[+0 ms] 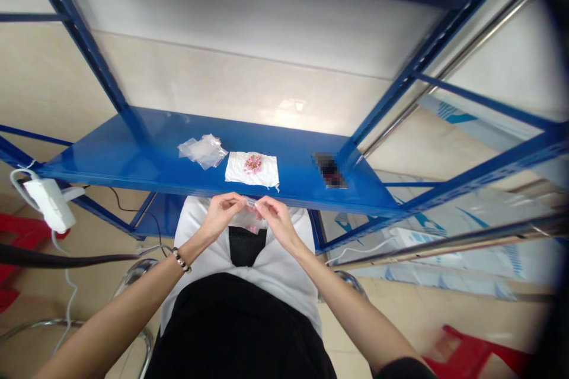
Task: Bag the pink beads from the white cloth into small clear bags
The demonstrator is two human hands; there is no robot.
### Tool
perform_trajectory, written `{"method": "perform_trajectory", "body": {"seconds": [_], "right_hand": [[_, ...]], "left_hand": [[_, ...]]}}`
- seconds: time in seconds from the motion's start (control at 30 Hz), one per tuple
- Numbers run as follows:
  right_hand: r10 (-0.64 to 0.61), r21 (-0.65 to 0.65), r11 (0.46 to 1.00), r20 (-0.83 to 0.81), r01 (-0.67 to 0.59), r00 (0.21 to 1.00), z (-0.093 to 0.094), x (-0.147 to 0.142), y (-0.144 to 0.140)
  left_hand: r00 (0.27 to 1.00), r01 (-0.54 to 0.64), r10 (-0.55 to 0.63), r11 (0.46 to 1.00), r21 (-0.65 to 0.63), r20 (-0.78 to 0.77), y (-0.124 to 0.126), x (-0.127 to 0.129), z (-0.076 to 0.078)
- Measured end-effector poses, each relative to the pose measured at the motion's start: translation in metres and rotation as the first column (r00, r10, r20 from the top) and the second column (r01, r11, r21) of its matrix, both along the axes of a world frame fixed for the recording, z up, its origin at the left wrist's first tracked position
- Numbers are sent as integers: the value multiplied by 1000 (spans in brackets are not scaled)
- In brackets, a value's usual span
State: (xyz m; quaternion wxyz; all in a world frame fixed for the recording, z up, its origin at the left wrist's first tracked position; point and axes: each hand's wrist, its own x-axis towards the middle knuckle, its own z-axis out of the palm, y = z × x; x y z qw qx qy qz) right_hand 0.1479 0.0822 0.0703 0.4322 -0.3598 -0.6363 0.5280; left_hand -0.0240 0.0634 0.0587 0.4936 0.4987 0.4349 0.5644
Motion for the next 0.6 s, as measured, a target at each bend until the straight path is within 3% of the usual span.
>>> {"method": "perform_trajectory", "body": {"seconds": [0.17, 0.6], "right_hand": [[8, 29, 1000, 11, -8, 1000, -5, -4, 0], [62, -19, 998, -31, -62, 998, -1, -3, -2]], "left_hand": [[993, 119, -118, 993, -2, 19, 2, 6, -5], [989, 145, -145, 989, -11, 36, -1, 7, -7]]}}
